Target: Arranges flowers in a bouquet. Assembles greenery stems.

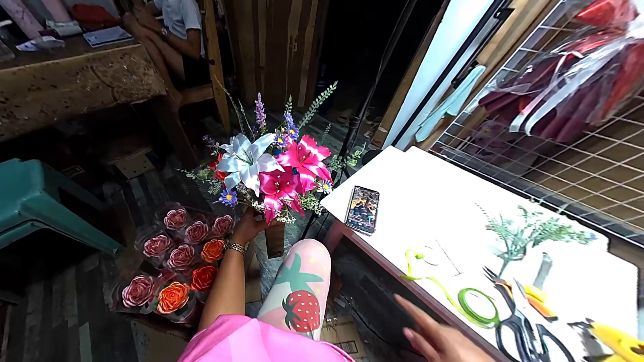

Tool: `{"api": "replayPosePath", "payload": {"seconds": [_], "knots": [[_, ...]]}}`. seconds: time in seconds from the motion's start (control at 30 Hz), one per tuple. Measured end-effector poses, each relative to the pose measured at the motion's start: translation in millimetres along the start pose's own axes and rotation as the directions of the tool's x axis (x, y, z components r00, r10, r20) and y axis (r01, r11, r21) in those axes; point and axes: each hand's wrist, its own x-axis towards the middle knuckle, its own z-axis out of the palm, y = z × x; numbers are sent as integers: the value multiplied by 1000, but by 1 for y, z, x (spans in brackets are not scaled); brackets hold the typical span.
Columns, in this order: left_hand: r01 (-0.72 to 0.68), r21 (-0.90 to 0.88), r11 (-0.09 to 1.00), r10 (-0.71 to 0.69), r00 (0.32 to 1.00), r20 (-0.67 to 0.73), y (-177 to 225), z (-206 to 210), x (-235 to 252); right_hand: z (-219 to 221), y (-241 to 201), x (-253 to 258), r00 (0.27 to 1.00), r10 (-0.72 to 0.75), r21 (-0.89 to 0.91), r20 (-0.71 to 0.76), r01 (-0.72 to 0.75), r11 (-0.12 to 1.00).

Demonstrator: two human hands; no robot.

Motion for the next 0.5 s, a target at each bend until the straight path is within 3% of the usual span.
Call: {"api": "replayPosePath", "payload": {"seconds": [0.07,0.13,0.2,0.23,0.33,0.4,0.5], "knots": [[-18,10,1000,18,1000,9,9,1,-3,-12,-55,24,956,-246,-113,-157,230,967],[-35,2,999,34,999,25,18,1,-6,-24,-109,44,805,-509,-263,-304,443,857],[-42,-10,999,43,998,41,25,1,-8,-34,-151,64,680,-648,-346,-342,551,760],[-43,-23,999,45,998,51,28,2,-9,-38,-166,72,663,-672,-358,-328,571,739],[-53,-49,997,57,995,78,35,4,-12,-44,-202,87,772,-607,-326,-189,534,780],[-60,26,998,57,994,96,40,2,-15,-43,-219,91,849,-522,-306,-84,476,824],[-63,64,996,55,992,114,45,2,-18,-39,-232,95,905,-425,-326,1,402,856]]}}
